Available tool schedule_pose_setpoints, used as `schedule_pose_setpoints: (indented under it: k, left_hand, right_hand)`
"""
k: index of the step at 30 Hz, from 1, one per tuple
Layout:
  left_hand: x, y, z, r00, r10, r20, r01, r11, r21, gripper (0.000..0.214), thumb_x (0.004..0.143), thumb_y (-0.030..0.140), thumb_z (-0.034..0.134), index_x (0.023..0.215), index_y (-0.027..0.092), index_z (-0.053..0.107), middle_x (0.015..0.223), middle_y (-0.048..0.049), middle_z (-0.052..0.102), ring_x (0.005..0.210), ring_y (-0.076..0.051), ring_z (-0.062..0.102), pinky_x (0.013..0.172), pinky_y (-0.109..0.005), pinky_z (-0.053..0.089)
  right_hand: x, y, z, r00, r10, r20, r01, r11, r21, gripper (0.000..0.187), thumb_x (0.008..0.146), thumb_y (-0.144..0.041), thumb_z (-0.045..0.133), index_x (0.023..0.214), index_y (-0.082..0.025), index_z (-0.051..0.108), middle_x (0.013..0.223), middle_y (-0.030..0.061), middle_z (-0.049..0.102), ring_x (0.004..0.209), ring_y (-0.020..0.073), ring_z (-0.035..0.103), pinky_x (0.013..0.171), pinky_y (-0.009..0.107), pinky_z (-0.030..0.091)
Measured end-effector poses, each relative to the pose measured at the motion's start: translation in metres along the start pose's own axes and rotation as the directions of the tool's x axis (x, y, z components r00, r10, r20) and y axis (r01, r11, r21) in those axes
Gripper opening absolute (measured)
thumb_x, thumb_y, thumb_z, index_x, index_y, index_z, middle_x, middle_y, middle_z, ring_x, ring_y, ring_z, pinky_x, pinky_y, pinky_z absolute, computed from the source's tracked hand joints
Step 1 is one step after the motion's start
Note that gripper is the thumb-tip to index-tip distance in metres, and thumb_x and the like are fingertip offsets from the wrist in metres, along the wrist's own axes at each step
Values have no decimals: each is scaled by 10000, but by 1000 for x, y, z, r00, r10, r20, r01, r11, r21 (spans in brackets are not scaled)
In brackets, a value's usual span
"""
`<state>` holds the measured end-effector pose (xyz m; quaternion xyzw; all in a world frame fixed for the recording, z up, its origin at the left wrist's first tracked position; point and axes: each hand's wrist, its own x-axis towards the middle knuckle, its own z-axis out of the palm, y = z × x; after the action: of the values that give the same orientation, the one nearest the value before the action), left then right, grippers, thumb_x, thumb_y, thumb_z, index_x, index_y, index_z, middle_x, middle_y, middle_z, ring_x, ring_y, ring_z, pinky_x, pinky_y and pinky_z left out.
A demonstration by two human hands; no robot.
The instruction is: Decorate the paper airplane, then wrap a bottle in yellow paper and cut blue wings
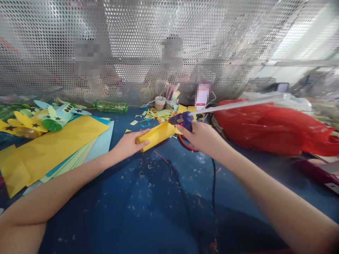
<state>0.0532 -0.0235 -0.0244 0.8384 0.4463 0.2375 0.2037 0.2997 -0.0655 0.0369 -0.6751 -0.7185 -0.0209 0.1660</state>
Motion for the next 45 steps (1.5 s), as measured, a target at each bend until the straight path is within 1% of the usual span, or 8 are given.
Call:
schedule_pose_setpoints:
  k: [8,13,17,23,27,34,39,45]
  left_hand:
    - [0,1,0,1000,10,4,-10,999,-33,527,881,472,525,1361,255,514,1294,-33,627,1115,-210,619,959,-329,469]
    - [1,0,2,1000,-6,12,7,998,-59,532,877,483,525,1363,267,510,1239,-31,663,1065,-208,642,918,-329,492]
    - [2,-5,4,1000,17,-10,-17,998,-62,529,873,472,529,1330,207,540,1217,-62,672,1064,-215,641,921,-343,493]
    - [2,-9,6,996,85,-37,-88,994,-71,433,868,467,531,1178,189,650,1041,-56,729,883,-192,673,807,-310,518]
    - [3,-9,8,997,62,-35,-65,995,-72,456,863,493,536,1186,189,642,1048,-60,729,906,-204,674,821,-331,514]
    - [1,-6,5,1000,20,-15,-21,997,-68,523,870,476,539,1336,240,537,1224,-45,670,1053,-209,650,922,-348,493]
    - [1,-3,3,1000,15,-3,-15,999,-52,531,877,477,535,1353,242,522,1299,-40,621,1148,-216,611,985,-359,466]
    - [1,-1,1,1000,3,-1,-3,1000,-26,528,880,495,528,1355,265,517,1319,-28,603,1172,-210,598,994,-354,467]
  right_hand:
    - [-8,-14,-6,970,55,238,-117,959,257,393,920,-483,418,726,-173,562,504,15,577,406,151,574,516,271,422]
    - [-18,-30,-4,966,-47,254,-39,946,323,392,919,-473,430,713,-174,575,439,-3,544,407,145,572,523,257,424]
    - [-25,-43,-1,965,-134,225,51,939,341,367,928,-452,432,837,-154,627,460,-6,555,439,152,576,530,257,417]
    - [-27,-52,2,949,-227,216,121,902,415,374,935,-462,429,821,-165,626,457,-19,546,430,133,556,509,242,401]
    - [-26,-50,2,963,-189,194,116,934,338,389,926,-476,429,776,-171,617,443,-8,533,419,144,545,499,257,394]
    - [-18,-30,-1,980,-35,196,-3,982,188,404,918,-487,420,713,-179,581,456,24,559,437,173,579,524,280,424]
    - [-15,-17,-3,976,13,216,-71,962,264,393,914,-493,420,707,-191,561,459,3,565,406,154,585,488,259,431]
    - [-27,-19,-4,965,-79,249,-23,925,380,377,907,-507,431,740,-205,585,424,-28,539,389,146,571,492,255,442]
